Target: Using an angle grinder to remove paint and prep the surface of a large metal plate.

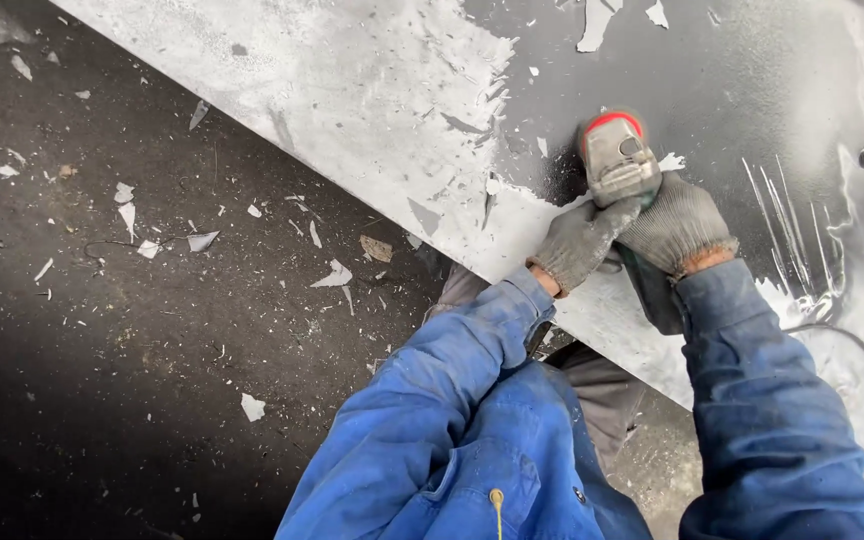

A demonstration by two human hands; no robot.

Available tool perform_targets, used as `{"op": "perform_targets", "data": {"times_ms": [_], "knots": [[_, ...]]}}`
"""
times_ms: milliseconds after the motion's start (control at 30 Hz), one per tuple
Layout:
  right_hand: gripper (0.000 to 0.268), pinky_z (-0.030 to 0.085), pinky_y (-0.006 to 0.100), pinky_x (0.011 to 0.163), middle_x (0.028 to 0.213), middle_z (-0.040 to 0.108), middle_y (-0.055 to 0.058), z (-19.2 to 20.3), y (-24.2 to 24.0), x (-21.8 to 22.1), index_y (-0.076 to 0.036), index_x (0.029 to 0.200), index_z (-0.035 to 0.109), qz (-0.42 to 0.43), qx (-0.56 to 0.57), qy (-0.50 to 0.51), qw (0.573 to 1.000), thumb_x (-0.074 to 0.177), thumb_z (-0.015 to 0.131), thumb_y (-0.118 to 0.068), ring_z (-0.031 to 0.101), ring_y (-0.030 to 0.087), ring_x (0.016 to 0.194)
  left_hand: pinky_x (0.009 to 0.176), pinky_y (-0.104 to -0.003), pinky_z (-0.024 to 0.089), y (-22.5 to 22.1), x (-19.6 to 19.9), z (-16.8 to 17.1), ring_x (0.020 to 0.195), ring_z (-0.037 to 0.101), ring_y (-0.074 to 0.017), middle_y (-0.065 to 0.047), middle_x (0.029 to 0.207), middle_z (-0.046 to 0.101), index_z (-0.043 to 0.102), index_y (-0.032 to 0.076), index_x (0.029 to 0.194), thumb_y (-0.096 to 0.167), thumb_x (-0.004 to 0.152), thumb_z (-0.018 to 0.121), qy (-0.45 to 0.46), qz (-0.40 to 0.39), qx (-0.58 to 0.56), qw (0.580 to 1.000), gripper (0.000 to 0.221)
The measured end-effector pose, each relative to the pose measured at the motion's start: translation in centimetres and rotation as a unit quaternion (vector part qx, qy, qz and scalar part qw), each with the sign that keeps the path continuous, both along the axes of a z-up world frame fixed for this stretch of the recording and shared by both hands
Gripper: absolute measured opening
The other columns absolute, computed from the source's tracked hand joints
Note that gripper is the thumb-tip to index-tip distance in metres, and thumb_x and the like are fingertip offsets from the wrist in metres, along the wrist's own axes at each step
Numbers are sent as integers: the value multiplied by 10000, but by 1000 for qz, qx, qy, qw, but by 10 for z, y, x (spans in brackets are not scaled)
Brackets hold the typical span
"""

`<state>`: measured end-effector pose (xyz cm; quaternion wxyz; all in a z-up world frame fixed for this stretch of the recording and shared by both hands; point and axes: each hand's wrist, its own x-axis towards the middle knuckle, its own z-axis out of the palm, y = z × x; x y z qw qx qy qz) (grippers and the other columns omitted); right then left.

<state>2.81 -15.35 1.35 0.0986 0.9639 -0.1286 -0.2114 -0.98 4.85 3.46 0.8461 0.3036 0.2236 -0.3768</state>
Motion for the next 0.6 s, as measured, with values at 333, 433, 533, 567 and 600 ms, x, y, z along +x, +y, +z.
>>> {"op": "perform_targets", "data": {"times_ms": [333,433,533,567,600], "knots": [[658,565,554,959,1158,733,232,81,60,-14,5,1246,609,-58,30,15,998,842,623,-515,661,409,1179,656,-365,651,7,3,12,751,730,-271,-209,1233,694,590,37,1365,531,706,629,-204,-92,65,972,824],[665,508,592,1048,1313,660,227,89,87,-16,-42,1333,604,-122,144,-13,982,790,666,-422,560,423,1289,458,-267,563,11,1,11,544,661,-177,-148,919,737,623,45,1284,574,690,628,-245,-129,155,948,795],[569,580,540,919,1167,718,157,58,67,-17,-130,1239,633,-78,71,-29,994,852,593,-544,652,383,1157,478,-260,580,14,-6,9,574,689,-181,-161,901,752,647,13,1237,636,658,595,-262,-123,163,943,852],[538,597,524,882,1115,724,139,48,60,-14,-127,1183,642,-53,38,-40,997,869,567,-557,678,361,1110,553,-297,594,14,-6,14,698,684,-205,-159,983,727,645,25,1269,549,692,639,-204,-83,126,967,780],[519,613,509,844,1063,730,122,38,54,-8,-124,1128,652,-27,7,-54,998,887,541,-570,705,338,1063,628,-334,609,17,-4,18,822,678,-230,-156,1065,702,643,36,1301,462,725,683,-147,-40,90,984,717]]}}
